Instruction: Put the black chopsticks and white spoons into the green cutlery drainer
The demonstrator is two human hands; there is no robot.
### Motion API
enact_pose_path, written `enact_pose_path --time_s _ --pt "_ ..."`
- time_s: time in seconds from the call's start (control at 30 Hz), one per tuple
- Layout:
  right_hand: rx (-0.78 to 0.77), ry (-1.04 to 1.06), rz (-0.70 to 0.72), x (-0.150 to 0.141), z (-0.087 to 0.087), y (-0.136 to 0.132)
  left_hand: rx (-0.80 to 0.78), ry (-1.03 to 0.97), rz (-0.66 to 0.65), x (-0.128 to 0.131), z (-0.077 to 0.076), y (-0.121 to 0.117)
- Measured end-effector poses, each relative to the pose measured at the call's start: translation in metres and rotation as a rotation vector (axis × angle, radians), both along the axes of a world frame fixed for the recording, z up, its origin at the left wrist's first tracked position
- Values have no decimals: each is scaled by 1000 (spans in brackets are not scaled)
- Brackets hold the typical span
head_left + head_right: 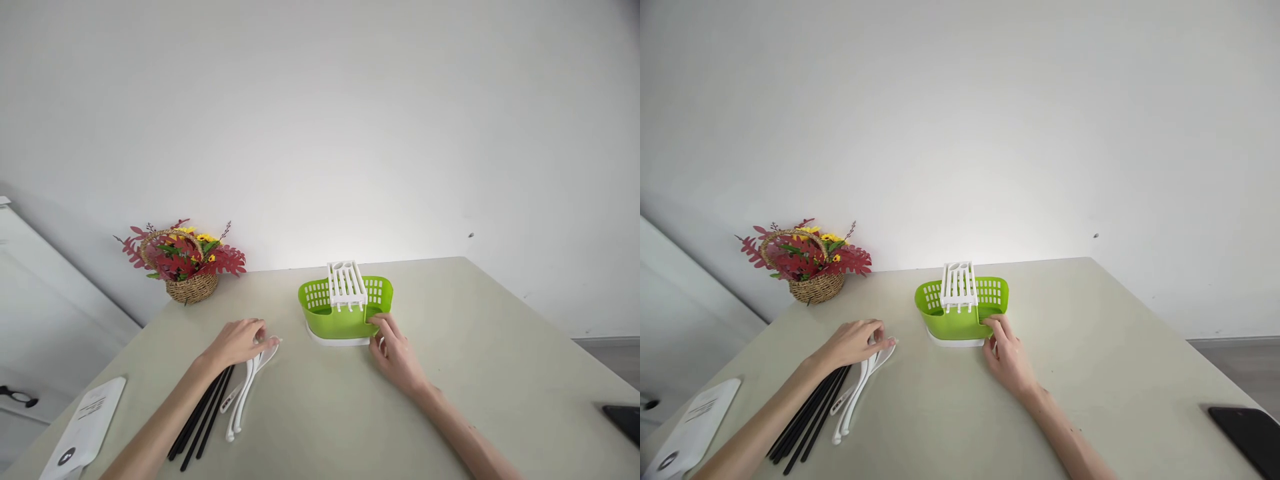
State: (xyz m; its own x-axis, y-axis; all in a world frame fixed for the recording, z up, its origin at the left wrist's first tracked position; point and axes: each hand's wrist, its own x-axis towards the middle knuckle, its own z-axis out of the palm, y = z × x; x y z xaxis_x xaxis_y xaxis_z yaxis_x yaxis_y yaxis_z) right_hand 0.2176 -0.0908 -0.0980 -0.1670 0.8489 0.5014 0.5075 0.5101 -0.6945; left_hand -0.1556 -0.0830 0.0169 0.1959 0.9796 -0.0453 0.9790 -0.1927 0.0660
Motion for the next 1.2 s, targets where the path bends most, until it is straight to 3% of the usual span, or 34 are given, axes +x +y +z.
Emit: enact_pose_path --time_s 0.17,0.3,0.43,0.53,0.67,0.8,0.97,1.1,1.2 --pt "9 3 -2 0 -2 1 278 -55 -79 37 23 1" --pt "40 -3 -6 -1 -5 2 576 -220 -278 95 43 -5" --pt "50 -15 -8 -1 -5 1 713 -318 -425 153 57 -13" --pt "63 -8 -22 -2 -2 0 715 -318 -430 183 55 -14" --pt "66 7 -22 -3 3 0 666 -251 -382 207 33 -5" --pt "65 9 -8 -3 2 1 702 -177 -330 216 12 5" --pt "70 45 -35 -3 -1 -1 789 -144 -327 212 7 14" --pt "89 134 -128 -1 1 -2 837 -156 -297 190 11 28" --pt "66 165 -152 1 0 -1 865 -164 -289 159 14 44"
